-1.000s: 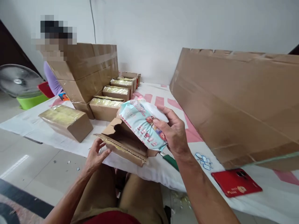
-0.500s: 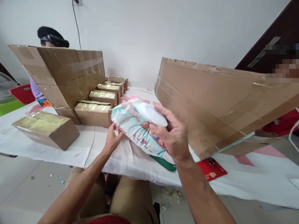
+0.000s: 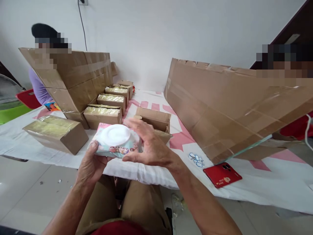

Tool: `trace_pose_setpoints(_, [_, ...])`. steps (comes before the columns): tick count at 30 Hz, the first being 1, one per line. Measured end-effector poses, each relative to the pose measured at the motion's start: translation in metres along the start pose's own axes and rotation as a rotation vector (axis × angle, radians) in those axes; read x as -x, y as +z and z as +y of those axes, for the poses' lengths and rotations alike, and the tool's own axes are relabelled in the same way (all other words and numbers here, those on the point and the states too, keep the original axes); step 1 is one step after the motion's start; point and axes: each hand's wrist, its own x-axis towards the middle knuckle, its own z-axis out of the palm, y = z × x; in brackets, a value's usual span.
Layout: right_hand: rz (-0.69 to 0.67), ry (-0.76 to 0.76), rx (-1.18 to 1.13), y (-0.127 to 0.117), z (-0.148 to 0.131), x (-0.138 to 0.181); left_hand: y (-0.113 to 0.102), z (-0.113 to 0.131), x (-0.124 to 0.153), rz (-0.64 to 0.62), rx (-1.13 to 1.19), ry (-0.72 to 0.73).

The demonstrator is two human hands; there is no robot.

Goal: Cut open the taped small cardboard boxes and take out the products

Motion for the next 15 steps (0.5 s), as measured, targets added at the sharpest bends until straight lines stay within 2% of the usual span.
trace_pose_setpoints(2, [0.015, 0.089, -0.06, 0.002, 0.003, 0.008, -0.001, 0.008, -0.004, 0.046, 0.011, 0.035])
trace_pose_setpoints(4, [0.037, 0.199, -0.117, 0.015, 0.008, 0.013, -0.002, 0.015, -0.008, 0.07, 0.005, 0.037])
trace_pose_setpoints(7, [0.176, 0.306, -0.206, 0.038, 0.015, 0.004, 0.006, 0.029, -0.019, 0.009, 0.0, -0.006])
trace_pose_setpoints(9, [0.312, 0.294, -0.246, 0.042, 0.018, -0.012, 0.016, 0.042, -0.03, -0.122, 0.011, -0.017])
trace_pose_setpoints(12, [0.456, 0.177, -0.204, 0.022, 0.016, -0.041, 0.039, 0.066, -0.047, -0.285, 0.0, 0.075])
trace_pose_setpoints(15, [0.544, 0.039, -0.12, -0.004, 0.004, -0.066, 0.058, 0.084, -0.058, -0.277, -0.02, 0.245])
